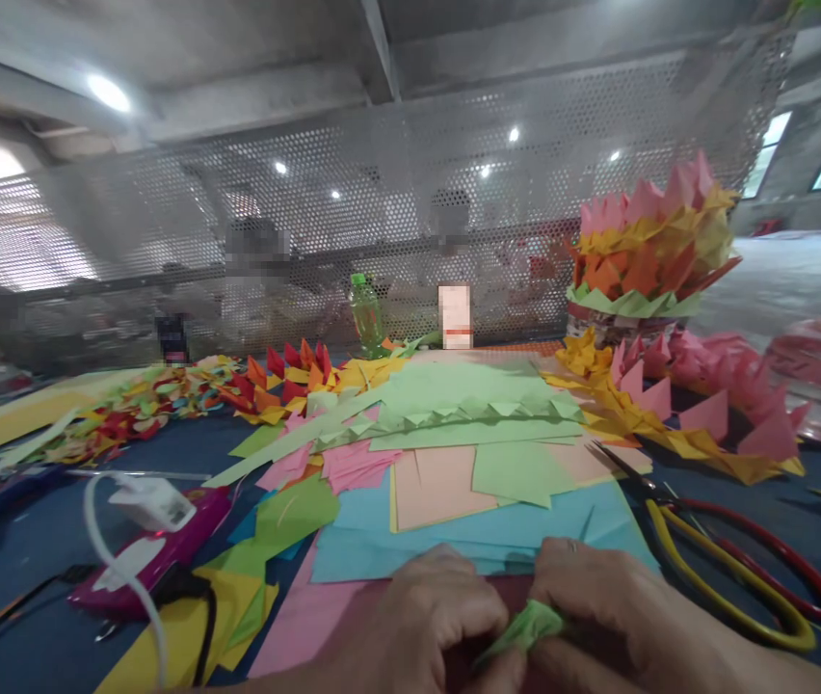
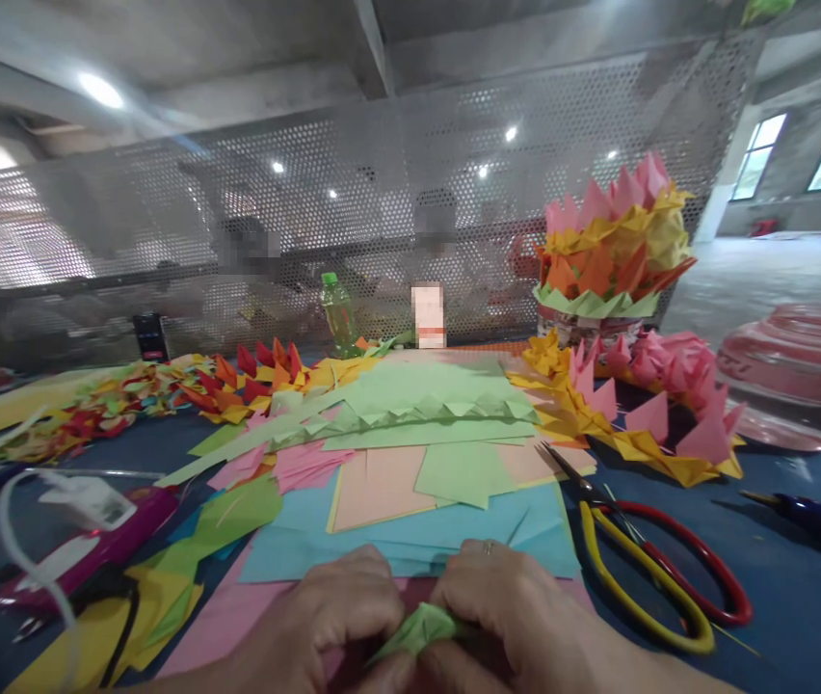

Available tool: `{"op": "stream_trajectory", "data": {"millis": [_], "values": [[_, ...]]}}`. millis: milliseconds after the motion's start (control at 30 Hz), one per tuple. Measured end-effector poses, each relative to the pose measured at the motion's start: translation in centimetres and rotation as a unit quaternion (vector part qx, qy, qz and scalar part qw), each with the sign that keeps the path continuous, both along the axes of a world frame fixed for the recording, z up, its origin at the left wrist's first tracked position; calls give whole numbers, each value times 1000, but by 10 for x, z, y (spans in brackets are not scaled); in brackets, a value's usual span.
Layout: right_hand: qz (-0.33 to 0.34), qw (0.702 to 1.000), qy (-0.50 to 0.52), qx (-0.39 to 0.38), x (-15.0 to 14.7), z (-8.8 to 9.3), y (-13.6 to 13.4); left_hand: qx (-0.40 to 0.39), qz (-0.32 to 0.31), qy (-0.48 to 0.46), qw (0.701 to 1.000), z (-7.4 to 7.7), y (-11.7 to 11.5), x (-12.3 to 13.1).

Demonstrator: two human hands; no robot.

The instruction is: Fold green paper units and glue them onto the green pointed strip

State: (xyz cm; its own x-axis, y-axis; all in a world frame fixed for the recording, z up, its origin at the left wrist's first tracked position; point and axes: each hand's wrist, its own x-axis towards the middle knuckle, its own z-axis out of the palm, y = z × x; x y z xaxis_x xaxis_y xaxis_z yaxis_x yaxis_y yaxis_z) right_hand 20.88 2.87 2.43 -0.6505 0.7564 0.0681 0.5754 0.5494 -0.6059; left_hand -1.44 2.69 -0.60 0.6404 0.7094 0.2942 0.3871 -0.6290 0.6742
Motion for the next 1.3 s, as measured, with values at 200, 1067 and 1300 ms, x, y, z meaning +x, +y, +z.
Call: {"op": "stream_trajectory", "data": {"millis": [200,1067,1300], "values": [[-8,995,92,-24,5,-23,11,-19,51,-4,999,5,-2,-1],[-39,984,140,-105,6,-23,12,-87,88,-23,992,7,2,-5],[-55,974,130,-175,6,-33,13,-136,108,-6,985,11,-2,-2]]}}
